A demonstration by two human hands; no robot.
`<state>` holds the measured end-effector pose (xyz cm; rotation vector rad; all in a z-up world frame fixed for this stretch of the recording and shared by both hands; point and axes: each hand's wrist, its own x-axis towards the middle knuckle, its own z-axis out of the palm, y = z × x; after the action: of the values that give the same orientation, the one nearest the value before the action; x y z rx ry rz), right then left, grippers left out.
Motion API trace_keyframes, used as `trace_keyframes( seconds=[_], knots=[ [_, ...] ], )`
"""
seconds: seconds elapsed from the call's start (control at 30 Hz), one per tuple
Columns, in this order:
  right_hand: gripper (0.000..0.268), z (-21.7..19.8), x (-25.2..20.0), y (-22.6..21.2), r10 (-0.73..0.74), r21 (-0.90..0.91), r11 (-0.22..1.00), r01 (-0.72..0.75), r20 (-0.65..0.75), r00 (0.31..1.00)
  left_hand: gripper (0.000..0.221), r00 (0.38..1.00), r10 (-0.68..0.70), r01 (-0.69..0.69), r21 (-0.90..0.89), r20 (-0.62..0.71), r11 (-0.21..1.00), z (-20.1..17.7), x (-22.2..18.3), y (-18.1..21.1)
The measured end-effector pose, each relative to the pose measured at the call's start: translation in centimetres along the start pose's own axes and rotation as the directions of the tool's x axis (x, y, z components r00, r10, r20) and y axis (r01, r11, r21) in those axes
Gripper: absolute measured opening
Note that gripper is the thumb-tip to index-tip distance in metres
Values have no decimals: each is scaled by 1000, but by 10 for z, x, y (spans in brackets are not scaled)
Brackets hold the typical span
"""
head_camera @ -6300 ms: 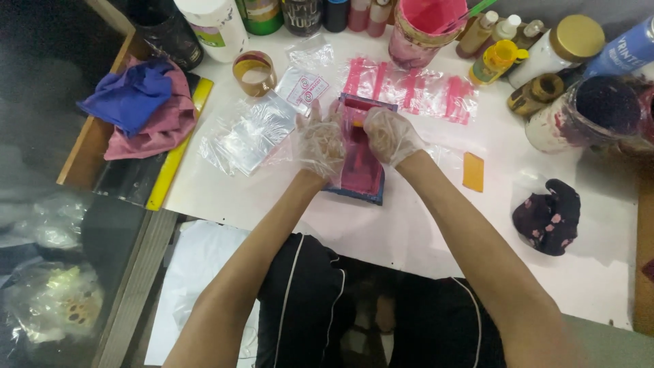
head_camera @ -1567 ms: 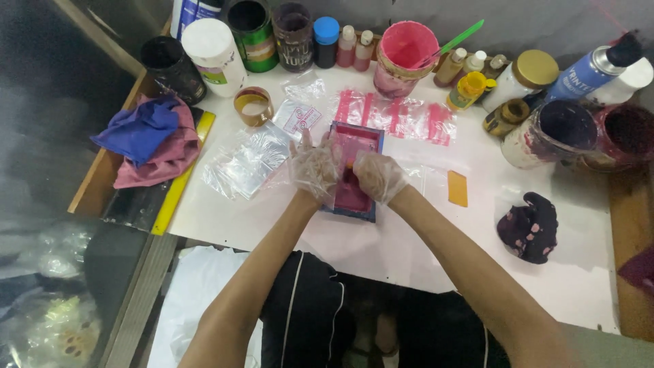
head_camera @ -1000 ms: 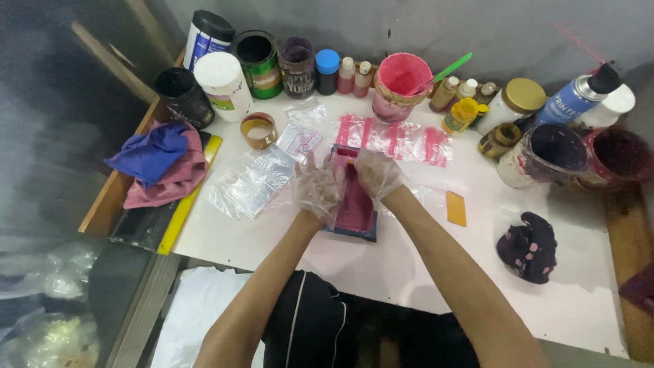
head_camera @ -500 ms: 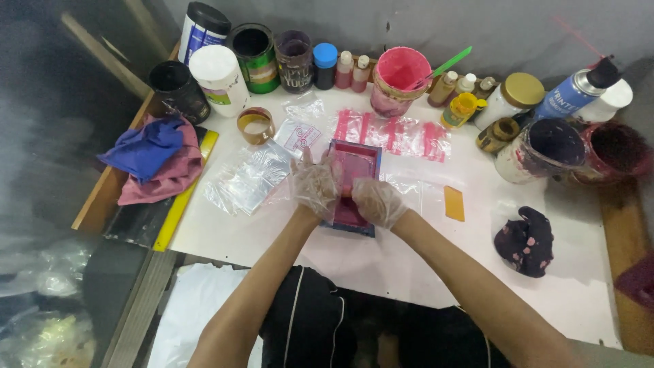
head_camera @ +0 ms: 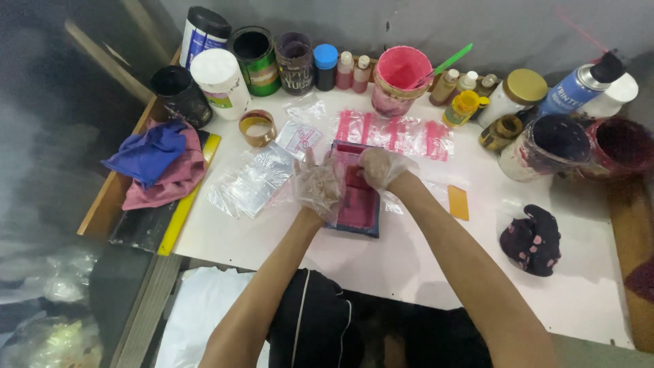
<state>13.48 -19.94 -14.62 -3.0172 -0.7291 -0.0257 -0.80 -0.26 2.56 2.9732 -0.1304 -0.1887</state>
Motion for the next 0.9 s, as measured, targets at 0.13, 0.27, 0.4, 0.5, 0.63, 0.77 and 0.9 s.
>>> trace_keyframes(
  seconds=[0.13,0.27,0.4,0.5,0.63,0.77,0.9],
  knots=[
    [28,-4,5,-14,68,46,996,-71,51,996,63,1000,-21,21,-35,-16,999,16,3,-6],
    [37,62,12,2,32,73,997,-23,-123,992,63,999,-27,26,-53,-27,998,39,17,-13],
    [27,84,-23,-18,-69,-104,993,55,-135,988,64,999,-13,11,-40,-38,999,11,3,-5],
    [27,80,-62,-38,-93,-47,995,86,-162,982,64,1000,-4,4,-6,-9,1000,14,2,-6],
    [30,63,-107,-58,-193,250,936,246,-217,957,66,1000,8,-7,42,-22,999,36,13,-14],
    [37,39,-128,-66,-277,562,707,429,-338,899,68,1000,2,-3,46,16,999,30,14,-14],
    [42,5,-114,-74,-266,203,938,282,-104,958,65,999,-33,34,67,-22,997,36,14,-12]
  ],
)
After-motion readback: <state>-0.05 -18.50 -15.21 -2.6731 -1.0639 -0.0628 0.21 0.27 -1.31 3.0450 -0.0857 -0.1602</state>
